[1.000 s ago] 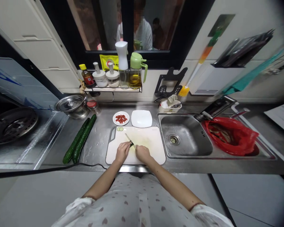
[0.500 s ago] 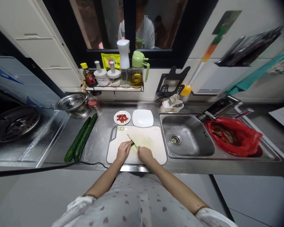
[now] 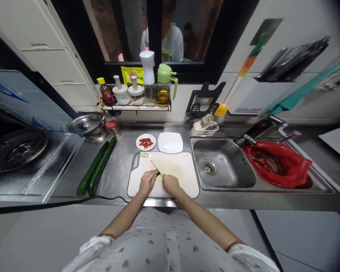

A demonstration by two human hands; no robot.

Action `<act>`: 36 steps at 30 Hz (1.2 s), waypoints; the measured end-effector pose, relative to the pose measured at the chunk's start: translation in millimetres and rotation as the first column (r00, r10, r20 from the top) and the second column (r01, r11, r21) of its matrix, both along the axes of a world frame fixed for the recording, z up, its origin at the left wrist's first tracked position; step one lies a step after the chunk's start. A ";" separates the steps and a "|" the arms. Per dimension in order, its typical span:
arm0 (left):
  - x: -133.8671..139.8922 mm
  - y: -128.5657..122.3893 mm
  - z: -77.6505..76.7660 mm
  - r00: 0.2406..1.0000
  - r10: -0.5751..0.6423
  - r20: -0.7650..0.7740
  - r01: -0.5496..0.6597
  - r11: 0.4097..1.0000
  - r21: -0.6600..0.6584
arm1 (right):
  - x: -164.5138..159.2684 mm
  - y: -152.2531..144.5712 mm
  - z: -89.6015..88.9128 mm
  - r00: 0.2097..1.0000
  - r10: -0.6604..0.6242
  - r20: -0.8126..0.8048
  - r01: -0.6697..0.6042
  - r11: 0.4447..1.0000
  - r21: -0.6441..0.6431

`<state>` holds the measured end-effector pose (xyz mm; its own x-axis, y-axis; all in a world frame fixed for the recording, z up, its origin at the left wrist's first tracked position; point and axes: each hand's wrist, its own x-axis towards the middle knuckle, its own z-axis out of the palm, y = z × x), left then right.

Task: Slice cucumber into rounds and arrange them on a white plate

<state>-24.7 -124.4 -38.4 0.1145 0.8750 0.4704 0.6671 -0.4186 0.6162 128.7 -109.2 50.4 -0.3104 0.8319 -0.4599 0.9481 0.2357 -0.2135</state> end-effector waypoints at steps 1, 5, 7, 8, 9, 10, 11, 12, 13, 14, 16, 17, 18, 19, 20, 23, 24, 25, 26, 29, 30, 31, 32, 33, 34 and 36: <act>0.0 0.1 -0.3 1.000 0.000 -0.002 0.000 1.000 0.000 | -0.2 0.1 0.2 1.000 -0.001 -0.001 0.001 1.000 0.006; -0.5 0.3 -1.2 1.000 0.004 -0.006 -0.004 1.000 -0.003 | -1.1 -0.3 2.3 1.000 -0.009 -0.001 0.009 1.000 0.011; -0.7 0.1 -1.3 1.000 0.006 -0.007 -0.006 1.000 -0.005 | -0.7 -2.0 3.2 1.000 -0.016 0.010 0.016 1.000 -0.006; -0.7 0.0 -1.3 1.000 0.007 -0.007 -0.008 1.000 -0.007 | 0.1 -3.5 3.3 1.000 -0.020 0.017 0.020 1.000 -0.014; -0.7 -0.2 -1.3 1.000 0.007 -0.007 -0.007 1.000 -0.008 | 1.3 -5.5 3.2 0.999 -0.023 0.023 0.024 1.000 -0.020; -0.6 -0.4 -1.3 1.000 0.006 -0.008 -0.006 1.000 -0.010 | 3.0 -8.0 2.9 0.999 -0.025 0.029 0.026 0.999 -0.024; -0.5 -0.6 -1.3 1.000 0.006 -0.009 -0.006 1.000 -0.012 | 5.1 -10.8 2.4 0.999 -0.026 0.035 0.027 0.999 -0.025; -0.4 -0.8 -1.3 1.000 0.007 -0.010 -0.007 1.000 -0.014 | 7.4 -13.8 2.0 0.999 -0.026 0.040 0.026 0.999 -0.024; -0.3 -1.0 -1.4 1.000 0.007 -0.012 -0.008 1.000 -0.015 | 9.8 -16.8 1.6 0.999 -0.024 0.042 0.024 0.999 -0.021; -0.2 -1.1 -1.6 1.000 0.009 -0.014 -0.009 1.000 -0.015 | 12.0 -19.7 1.4 0.999 -0.023 0.045 0.024 0.999 -0.021; 0.0 -1.1 -1.9 1.000 0.012 -0.017 -0.012 1.000 -0.013 | 15.4 -24.1 1.3 0.999 -0.026 0.046 0.027 0.999 -0.022; 0.0 -1.0 -2.1 1.000 0.012 -0.019 -0.012 1.000 -0.011 | 16.4 -25.6 1.4 0.999 -0.029 0.046 0.030 0.999 -0.024; 0.1 -0.9 -2.2 1.000 0.012 -0.020 -0.012 1.000 -0.010 | 16.7 -26.4 1.6 0.998 -0.033 0.046 0.034 0.999 -0.024; 0.1 -0.8 -2.3 1.000 0.013 -0.021 -0.013 1.000 -0.010 | 16.6 -26.7 1.7 0.998 -0.037 0.046 0.038 0.999 -0.024; 0.1 -0.7 -2.3 1.000 0.014 -0.021 -0.014 1.000 -0.011 | 15.9 -26.4 1.6 0.998 -0.039 0.046 0.040 0.999 -0.023; 0.2 -0.6 -2.1 1.000 0.018 -0.022 -0.018 1.000 -0.010 | 11.6 -22.7 0.8 0.998 -0.043 0.040 0.044 0.999 -0.016; 0.2 -0.7 -2.0 1.000 0.017 -0.022 -0.018 1.000 -0.009 | 9.7 -20.7 0.4 0.998 -0.045 0.038 0.045 0.999 -0.012; 0.3 -0.8 -2.0 1.000 0.017 -0.020 -0.018 1.000 -0.008 | 7.7 -18.5 0.1 0.998 -0.045 0.036 0.045 0.999 -0.008; 0.4 -0.8 -1.9 1.000 0.017 -0.018 -0.017 1.000 -0.007 | 5.6 -16.2 -0.1 0.999 -0.043 0.033 0.044 0.999 -0.003; 0.7 -1.1 -1.6 1.000 0.013 -0.016 -0.013 1.000 -0.004 | -0.4 -8.9 0.5 0.999 -0.047 0.027 0.048 0.999 -0.007; 0.9 -1.1 -1.4 1.000 0.012 -0.016 -0.013 1.000 -0.003 | -2.1 -6.8 1.0 0.998 -0.051 0.024 0.051 0.999 -0.009; 1.0 -1.2 -1.1 1.000 0.013 -0.017 -0.013 1.000 -0.003 | -3.5 -5.0 1.4 0.998 -0.055 0.022 0.055 0.998 -0.011; 1.1 -1.2 -0.8 1.000 0.013 -0.017 -0.013 1.000 -0.004 | -4.7 -3.6 1.8 0.998 -0.057 0.021 0.057 0.998 -0.010; 1.2 -1.3 -0.4 1.000 0.015 -0.018 -0.015 1.000 -0.005 | -5.6 -2.5 2.1 0.998 -0.058 0.019 0.058 0.998 -0.005; 1.3 -1.4 0.1 1.000 0.015 -0.019 -0.016 1.000 -0.007 | -6.2 -1.9 2.2 0.998 -0.055 0.014 0.055 0.998 0.004; 1.4 -1.5 1.0 1.000 0.015 -0.024 -0.015 1.000 -0.007 | -6.9 -1.4 1.8 0.999 -0.053 0.012 0.053 0.998 0.021</act>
<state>-23.3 -125.9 -37.4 0.1124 0.8802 0.4611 0.6878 -0.4038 0.6032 121.8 -110.6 52.3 -0.2598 0.8565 -0.4459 0.9620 0.1891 -0.1971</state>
